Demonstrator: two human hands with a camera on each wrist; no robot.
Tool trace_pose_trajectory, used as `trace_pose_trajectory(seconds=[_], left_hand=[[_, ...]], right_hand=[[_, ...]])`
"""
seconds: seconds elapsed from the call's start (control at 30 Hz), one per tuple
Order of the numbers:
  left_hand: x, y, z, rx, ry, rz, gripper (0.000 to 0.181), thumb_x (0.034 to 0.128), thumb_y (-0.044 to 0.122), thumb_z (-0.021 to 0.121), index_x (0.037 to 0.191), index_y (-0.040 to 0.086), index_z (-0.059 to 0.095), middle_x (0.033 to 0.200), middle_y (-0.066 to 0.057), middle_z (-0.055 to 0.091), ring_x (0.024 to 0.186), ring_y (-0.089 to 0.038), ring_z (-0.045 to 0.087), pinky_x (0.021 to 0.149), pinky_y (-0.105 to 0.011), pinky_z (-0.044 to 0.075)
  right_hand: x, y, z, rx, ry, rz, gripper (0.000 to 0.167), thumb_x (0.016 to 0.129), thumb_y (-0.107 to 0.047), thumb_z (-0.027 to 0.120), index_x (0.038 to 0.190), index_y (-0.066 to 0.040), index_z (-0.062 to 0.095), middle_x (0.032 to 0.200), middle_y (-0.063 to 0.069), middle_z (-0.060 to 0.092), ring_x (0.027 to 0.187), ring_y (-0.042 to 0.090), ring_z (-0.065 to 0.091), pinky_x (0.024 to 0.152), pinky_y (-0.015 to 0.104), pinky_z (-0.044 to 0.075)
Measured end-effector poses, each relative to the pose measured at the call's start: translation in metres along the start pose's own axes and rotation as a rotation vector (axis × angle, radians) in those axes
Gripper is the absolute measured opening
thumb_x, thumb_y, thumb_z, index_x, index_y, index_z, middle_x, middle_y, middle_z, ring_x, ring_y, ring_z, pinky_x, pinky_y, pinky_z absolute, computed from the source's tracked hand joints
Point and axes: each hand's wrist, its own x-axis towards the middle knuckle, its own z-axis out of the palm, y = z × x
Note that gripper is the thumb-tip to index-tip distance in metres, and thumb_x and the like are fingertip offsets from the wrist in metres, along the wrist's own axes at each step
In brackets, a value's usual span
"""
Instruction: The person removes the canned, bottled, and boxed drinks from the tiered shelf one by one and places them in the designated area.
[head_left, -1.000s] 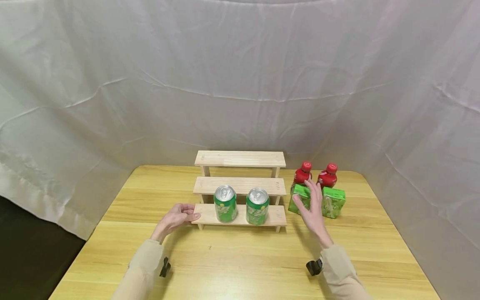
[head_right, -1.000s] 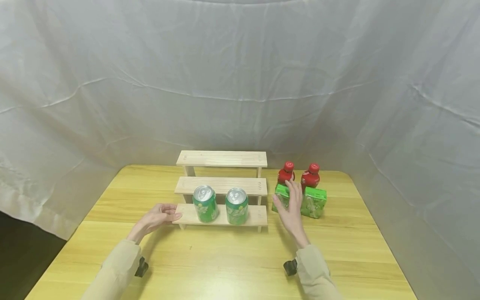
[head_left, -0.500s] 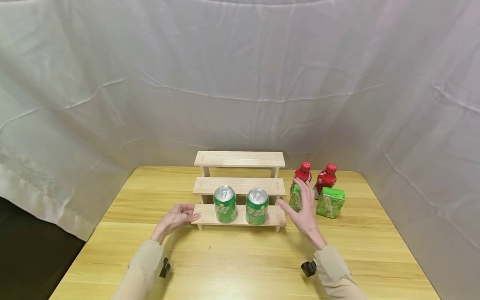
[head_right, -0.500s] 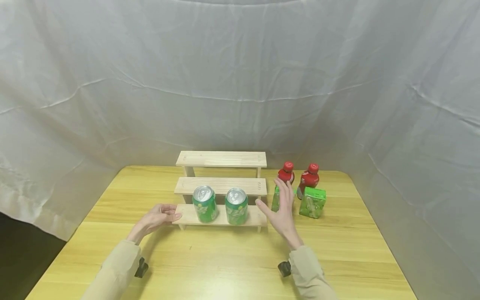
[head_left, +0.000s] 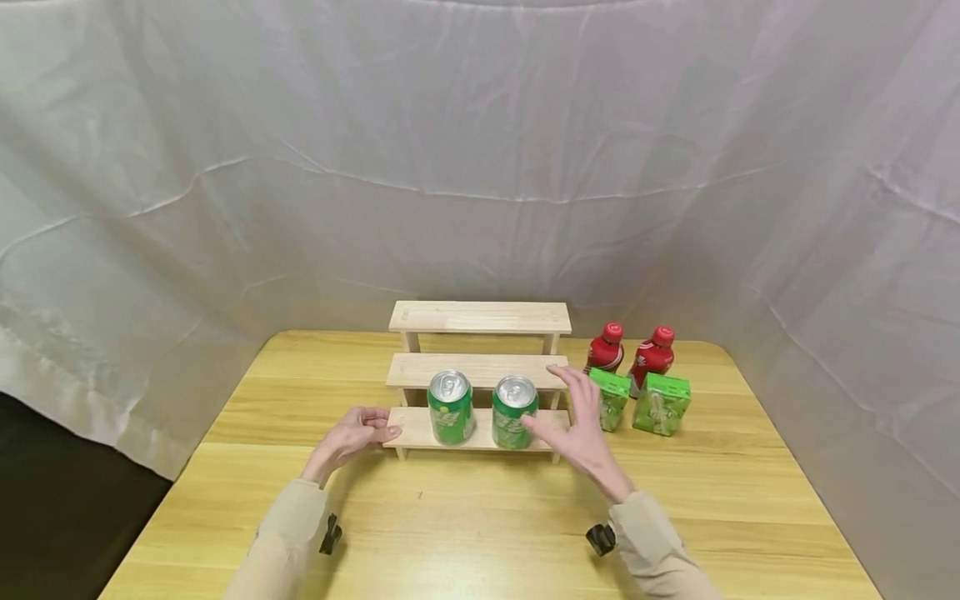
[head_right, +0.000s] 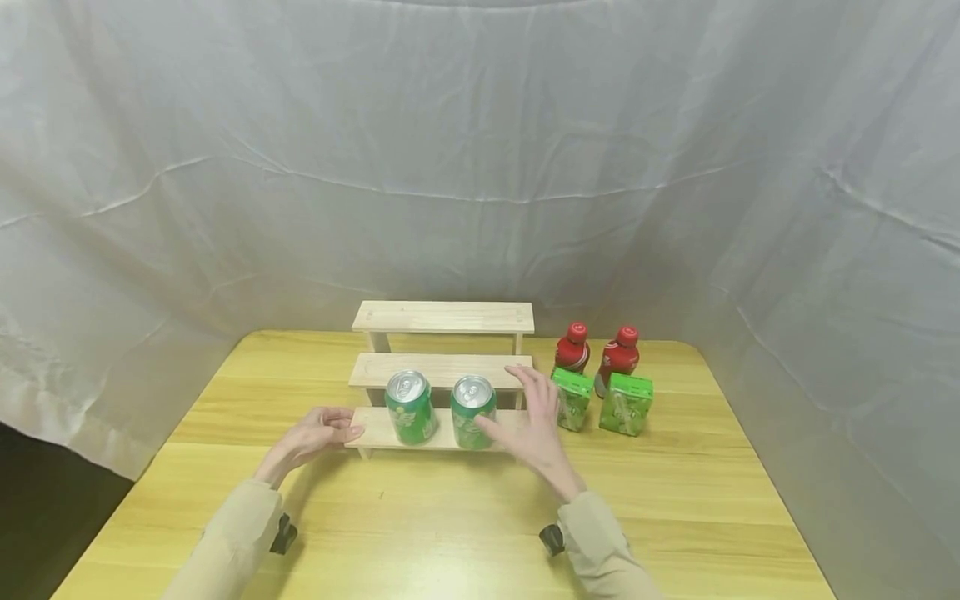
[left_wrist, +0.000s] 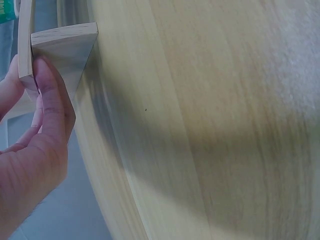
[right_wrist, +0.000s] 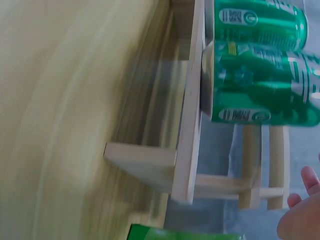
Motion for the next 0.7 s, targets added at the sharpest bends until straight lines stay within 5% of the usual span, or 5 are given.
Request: trace_pose_trajectory(seconds=[0.7], left_hand=[[0.000, 0.000, 0.001, 0.014, 0.008, -0.005, 0.060, 0.0947, 0.006, 0.064, 0.139, -0.022, 0.034, 0.114, -0.017, 0.057, 0.089, -0.012, 0.060, 0.088, -0.031, 0.058]], right_hand=[[0.007, -0.025, 0.026, 0.031, -0.076, 0.108, 0.089, 0.067, -0.027, 0.092, 0.137, -0.011, 0.041, 0.132, 0.009, 0.048, 0.122, 0.024, 0.050, 0.110, 0.049, 0.043]])
